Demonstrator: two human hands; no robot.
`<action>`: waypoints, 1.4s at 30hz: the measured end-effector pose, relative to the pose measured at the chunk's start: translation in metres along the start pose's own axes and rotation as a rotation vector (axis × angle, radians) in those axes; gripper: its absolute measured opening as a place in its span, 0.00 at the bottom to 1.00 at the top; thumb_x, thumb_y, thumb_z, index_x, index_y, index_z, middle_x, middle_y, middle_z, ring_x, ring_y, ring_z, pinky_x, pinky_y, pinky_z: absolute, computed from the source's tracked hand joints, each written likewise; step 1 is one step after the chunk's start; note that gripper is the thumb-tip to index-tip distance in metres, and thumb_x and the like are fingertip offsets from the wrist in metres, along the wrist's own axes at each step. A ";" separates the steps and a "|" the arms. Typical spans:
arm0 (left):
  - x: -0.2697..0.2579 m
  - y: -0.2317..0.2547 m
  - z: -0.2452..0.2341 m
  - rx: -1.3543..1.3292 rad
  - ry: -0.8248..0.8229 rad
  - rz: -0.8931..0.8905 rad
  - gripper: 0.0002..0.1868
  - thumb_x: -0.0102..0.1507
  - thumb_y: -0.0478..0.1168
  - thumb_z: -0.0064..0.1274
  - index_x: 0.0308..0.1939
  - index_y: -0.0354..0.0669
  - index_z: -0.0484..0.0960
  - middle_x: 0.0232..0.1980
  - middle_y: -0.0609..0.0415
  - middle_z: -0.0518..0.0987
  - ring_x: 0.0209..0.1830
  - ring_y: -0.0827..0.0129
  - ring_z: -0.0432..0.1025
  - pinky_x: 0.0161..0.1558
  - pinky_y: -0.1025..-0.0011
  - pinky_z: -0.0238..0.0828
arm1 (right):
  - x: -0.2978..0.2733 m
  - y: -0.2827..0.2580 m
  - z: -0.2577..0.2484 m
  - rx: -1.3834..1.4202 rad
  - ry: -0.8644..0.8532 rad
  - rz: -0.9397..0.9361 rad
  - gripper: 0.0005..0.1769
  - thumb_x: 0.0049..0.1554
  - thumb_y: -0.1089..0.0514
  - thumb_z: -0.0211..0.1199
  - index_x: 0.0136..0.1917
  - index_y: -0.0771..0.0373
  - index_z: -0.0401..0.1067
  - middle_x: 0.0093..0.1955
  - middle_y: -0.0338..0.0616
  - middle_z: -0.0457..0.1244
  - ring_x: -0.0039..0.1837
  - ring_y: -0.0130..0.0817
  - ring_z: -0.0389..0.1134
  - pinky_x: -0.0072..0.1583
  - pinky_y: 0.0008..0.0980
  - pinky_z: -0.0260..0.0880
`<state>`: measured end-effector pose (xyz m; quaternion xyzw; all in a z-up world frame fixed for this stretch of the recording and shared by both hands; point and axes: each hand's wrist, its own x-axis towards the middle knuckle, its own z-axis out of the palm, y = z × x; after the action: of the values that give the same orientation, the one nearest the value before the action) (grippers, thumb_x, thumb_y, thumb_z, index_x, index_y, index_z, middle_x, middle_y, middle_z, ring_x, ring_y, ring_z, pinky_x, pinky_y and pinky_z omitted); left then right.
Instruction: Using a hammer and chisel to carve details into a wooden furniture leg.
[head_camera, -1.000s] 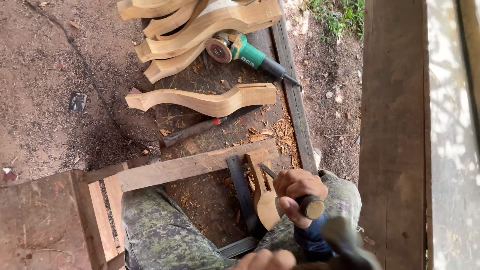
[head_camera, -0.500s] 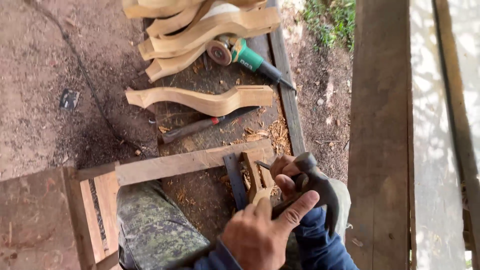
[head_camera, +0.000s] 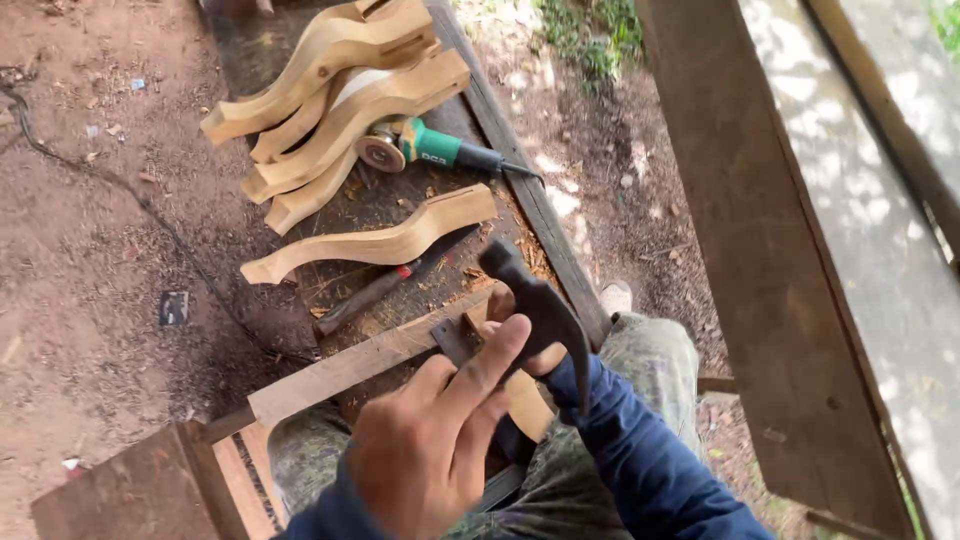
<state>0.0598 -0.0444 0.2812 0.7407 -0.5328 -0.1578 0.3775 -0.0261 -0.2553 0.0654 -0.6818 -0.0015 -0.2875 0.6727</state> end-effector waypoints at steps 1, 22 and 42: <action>-0.003 0.013 -0.003 -0.102 0.097 0.038 0.30 0.69 0.45 0.50 0.76 0.62 0.66 0.26 0.52 0.71 0.18 0.62 0.70 0.22 0.61 0.71 | -0.010 0.009 -0.002 -0.024 -0.006 0.047 0.13 0.59 0.62 0.71 0.40 0.65 0.67 0.32 0.39 0.60 0.36 0.28 0.61 0.40 0.31 0.58; -0.010 0.020 0.021 0.033 0.105 -0.076 0.29 0.68 0.47 0.52 0.74 0.64 0.68 0.26 0.48 0.73 0.22 0.53 0.72 0.25 0.56 0.70 | 0.002 0.002 0.006 -0.166 -0.107 0.020 0.12 0.60 0.55 0.69 0.38 0.58 0.70 0.31 0.34 0.59 0.36 0.25 0.60 0.57 0.40 0.65; 0.012 -0.005 0.038 0.166 0.094 -0.051 0.28 0.66 0.47 0.52 0.72 0.62 0.73 0.25 0.47 0.73 0.21 0.49 0.71 0.23 0.53 0.68 | 0.020 0.018 0.002 0.573 0.049 0.454 0.27 0.52 0.54 0.71 0.63 0.61 0.68 0.44 0.36 0.67 0.44 0.27 0.68 0.48 0.35 0.70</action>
<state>0.0435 -0.0696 0.2544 0.7892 -0.5068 -0.0877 0.3355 -0.0018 -0.2627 0.0570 -0.4417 0.0855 -0.1349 0.8829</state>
